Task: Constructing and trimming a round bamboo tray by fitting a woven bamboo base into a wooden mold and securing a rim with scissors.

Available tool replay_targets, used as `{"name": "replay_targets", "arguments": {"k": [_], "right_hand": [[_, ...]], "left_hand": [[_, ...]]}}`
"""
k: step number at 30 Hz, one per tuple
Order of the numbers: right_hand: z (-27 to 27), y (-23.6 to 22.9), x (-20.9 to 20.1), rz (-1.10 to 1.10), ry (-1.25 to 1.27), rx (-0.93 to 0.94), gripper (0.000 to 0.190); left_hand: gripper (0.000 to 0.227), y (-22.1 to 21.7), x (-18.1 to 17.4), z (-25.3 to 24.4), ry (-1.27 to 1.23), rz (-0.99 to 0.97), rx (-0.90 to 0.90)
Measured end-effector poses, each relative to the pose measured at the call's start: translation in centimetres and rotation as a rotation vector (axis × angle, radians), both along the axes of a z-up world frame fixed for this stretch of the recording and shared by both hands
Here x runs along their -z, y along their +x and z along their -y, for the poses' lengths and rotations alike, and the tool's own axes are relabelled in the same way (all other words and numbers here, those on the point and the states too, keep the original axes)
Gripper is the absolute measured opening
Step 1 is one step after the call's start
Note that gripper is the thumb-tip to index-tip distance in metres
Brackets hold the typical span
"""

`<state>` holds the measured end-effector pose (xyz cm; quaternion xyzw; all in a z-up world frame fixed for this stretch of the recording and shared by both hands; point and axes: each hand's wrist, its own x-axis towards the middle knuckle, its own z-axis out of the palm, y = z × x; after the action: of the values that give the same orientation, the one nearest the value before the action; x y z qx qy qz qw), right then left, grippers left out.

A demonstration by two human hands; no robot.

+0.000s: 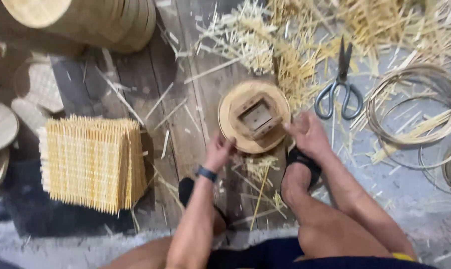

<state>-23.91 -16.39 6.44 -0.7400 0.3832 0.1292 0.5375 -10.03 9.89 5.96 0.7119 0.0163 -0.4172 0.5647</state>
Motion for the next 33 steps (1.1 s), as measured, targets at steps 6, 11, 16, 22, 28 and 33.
{"name": "replay_targets", "arguments": {"k": [6, 11, 16, 22, 28, 33], "right_hand": [[-2.8, 3.6, -3.9, 0.508, 0.154, 0.067, 0.087], [-3.2, 4.9, -5.1, 0.291, 0.414, 0.377, 0.072], [-1.6, 4.1, -3.6, 0.41, 0.201, 0.299, 0.053], [2.2, -2.0, 0.0, 0.557, 0.873, 0.589, 0.041], [3.1, -4.1, 0.1, 0.703, 0.754, 0.687, 0.042], [1.8, -3.2, -0.9, 0.582, 0.739, 0.737, 0.046]], "left_hand": [[0.053, 0.5, -9.1, 5.6, 0.077, 0.589, 0.241], [0.05, 0.4, -10.0, 8.5, -0.034, 0.634, 0.084], [0.046, 3.9, -3.8, 5.3, 0.119, 0.573, -0.048], [0.054, 9.9, 2.7, -1.4, 0.302, 0.481, -0.283], [0.053, 7.4, 2.0, 0.7, 0.57, 0.916, -0.132], [0.059, -1.3, 2.7, 1.8, 0.397, 1.361, 0.707]]}}
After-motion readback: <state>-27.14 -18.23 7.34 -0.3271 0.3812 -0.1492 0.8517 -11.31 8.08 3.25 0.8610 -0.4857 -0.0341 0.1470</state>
